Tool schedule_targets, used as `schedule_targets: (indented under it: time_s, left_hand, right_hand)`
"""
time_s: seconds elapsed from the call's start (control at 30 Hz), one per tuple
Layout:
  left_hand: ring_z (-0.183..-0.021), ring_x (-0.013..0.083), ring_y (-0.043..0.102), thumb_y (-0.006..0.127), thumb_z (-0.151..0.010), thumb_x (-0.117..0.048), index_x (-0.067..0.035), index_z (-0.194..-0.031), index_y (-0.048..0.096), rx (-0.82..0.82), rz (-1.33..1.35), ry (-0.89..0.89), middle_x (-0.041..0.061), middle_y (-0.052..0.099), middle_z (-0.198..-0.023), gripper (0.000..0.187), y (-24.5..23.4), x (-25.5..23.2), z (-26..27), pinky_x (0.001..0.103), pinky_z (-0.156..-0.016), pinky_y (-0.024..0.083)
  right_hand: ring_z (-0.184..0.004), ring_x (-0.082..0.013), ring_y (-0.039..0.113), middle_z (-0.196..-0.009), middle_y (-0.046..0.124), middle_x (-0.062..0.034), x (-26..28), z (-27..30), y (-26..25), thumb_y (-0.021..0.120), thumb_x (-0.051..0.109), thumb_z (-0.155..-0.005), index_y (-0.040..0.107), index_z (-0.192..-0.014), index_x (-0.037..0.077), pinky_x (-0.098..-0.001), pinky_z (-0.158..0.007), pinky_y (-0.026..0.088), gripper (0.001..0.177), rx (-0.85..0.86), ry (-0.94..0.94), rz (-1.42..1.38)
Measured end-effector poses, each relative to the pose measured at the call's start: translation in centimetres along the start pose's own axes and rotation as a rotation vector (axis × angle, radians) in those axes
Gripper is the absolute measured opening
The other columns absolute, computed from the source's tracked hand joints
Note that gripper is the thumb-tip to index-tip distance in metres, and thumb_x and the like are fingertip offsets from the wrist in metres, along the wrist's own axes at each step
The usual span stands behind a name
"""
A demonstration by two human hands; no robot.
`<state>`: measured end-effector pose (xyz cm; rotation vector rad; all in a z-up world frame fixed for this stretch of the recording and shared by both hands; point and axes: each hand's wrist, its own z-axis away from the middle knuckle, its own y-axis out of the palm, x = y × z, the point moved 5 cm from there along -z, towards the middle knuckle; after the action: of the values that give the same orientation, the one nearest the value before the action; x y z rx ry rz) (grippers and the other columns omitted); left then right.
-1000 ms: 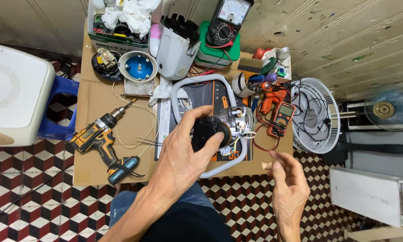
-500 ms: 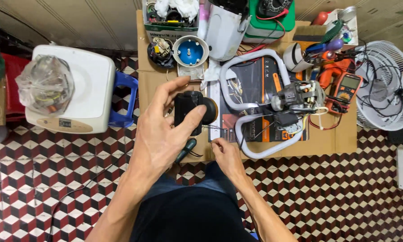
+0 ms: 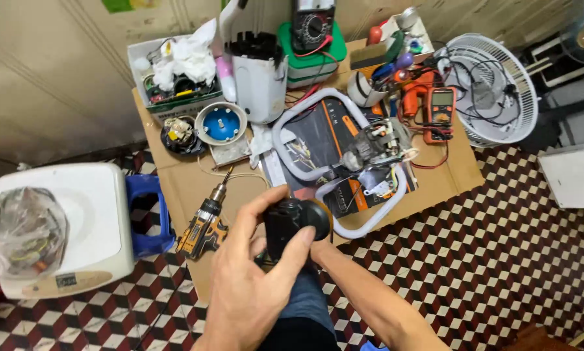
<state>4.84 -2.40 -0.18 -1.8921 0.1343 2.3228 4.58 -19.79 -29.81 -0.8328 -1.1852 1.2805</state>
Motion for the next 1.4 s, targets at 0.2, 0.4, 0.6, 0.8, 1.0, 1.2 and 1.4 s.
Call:
schedule_targets:
  time_s: [0.2, 0.4, 0.6, 0.8, 1.0, 1.2, 1.4]
  left_hand:
    - [-0.102, 0.0184, 0.074, 0.078, -0.086, -0.019, -0.008, -0.130, 0.063, 0.094, -0.105, 0.218, 0.010, 0.075, -0.118, 0.048, 4.3, -0.9, -2.9, 0.032, -0.083, 0.057]
    - [-0.104, 0.0246, 0.072, 0.076, -0.088, -0.019, -0.006, -0.129, 0.061, 0.112, -0.106, 0.334, 0.012, 0.070, -0.119, 0.046, 6.3, 1.2, -5.1, 0.034, -0.088, 0.056]
    - [-0.118, 0.0301, 0.069, 0.076, -0.090, -0.014, -0.003, -0.130, 0.060, 0.099, 0.003, 0.511, 0.016, 0.068, -0.128, 0.044, 8.1, 3.1, -4.8, 0.037, -0.100, 0.054]
    - [-0.121, 0.0298, 0.067, 0.075, -0.090, -0.014, -0.002, -0.131, 0.059, 0.096, 0.091, 0.493, 0.016, 0.066, -0.130, 0.046, 8.9, 3.4, -4.2, 0.038, -0.103, 0.052]
    - [-0.114, 0.0287, 0.068, 0.076, -0.091, -0.017, -0.004, -0.131, 0.058, 0.084, 0.112, 0.365, 0.015, 0.066, -0.125, 0.046, 10.0, 2.9, -4.0, 0.039, -0.098, 0.053]
    - [-0.109, 0.0189, 0.070, 0.073, -0.091, -0.018, -0.006, -0.133, 0.057, 0.042, 0.329, 0.109, 0.010, 0.061, -0.127, 0.047, 10.6, 3.7, -3.4, 0.033, -0.085, 0.062]
    - [-0.107, 0.0189, 0.068, 0.078, -0.086, -0.017, -0.006, -0.129, 0.060, -0.031, 0.265, 0.069, 0.008, 0.062, -0.124, 0.047, 10.7, 3.5, -2.9, 0.032, -0.082, 0.061]
  right_hand:
    - [-0.095, -0.0279, 0.071, -0.109, 0.065, -0.0237, -0.6, 8.9, -3.5, 0.065, 0.018, -0.095, 0.057, -0.128, -0.009, -0.0391, -0.073, 0.054, 0.043, -0.160, 0.234, -0.638]
    - [-0.101, -0.0315, 0.078, -0.114, 0.080, -0.0279, -3.1, 21.1, -12.9, 0.051, 0.038, -0.096, 0.065, -0.128, -0.009, -0.0383, -0.084, 0.061, 0.059, -0.178, 0.758, -1.521]
    - [-0.121, -0.0388, 0.068, -0.128, 0.067, -0.0331, -2.5, 22.6, -26.7, 0.061, 0.038, -0.091, 0.050, -0.140, -0.009, -0.0497, -0.100, 0.052, 0.069, -0.290, 0.339, -1.404]
    - [-0.085, -0.0280, 0.074, -0.096, 0.073, -0.0251, -2.6, 21.6, -30.6, 0.064, 0.004, -0.100, 0.064, -0.123, -0.012, -0.0379, -0.078, 0.063, 0.027, -0.819, 0.399, -0.955]
    - [-0.057, -0.0171, 0.058, -0.083, 0.068, -0.0194, -4.1, 17.6, -34.7, 0.060, 0.016, -0.111, 0.067, -0.106, -0.007, -0.0295, -0.050, 0.047, 0.024, -1.006, 0.243, -0.768]
    - [-0.068, -0.0181, 0.066, -0.086, 0.069, -0.0167, -8.8, 12.7, -34.3, 0.056, 0.027, -0.115, 0.059, -0.108, 0.003, -0.0282, -0.057, 0.052, 0.025, -0.954, 0.192, -1.423]
    - [-0.091, -0.0166, 0.069, -0.112, 0.071, -0.0182, -9.7, 10.9, -33.4, 0.059, 0.007, -0.107, 0.054, -0.120, 0.003, -0.0279, -0.083, 0.058, 0.014, -0.776, 0.175, -1.402]
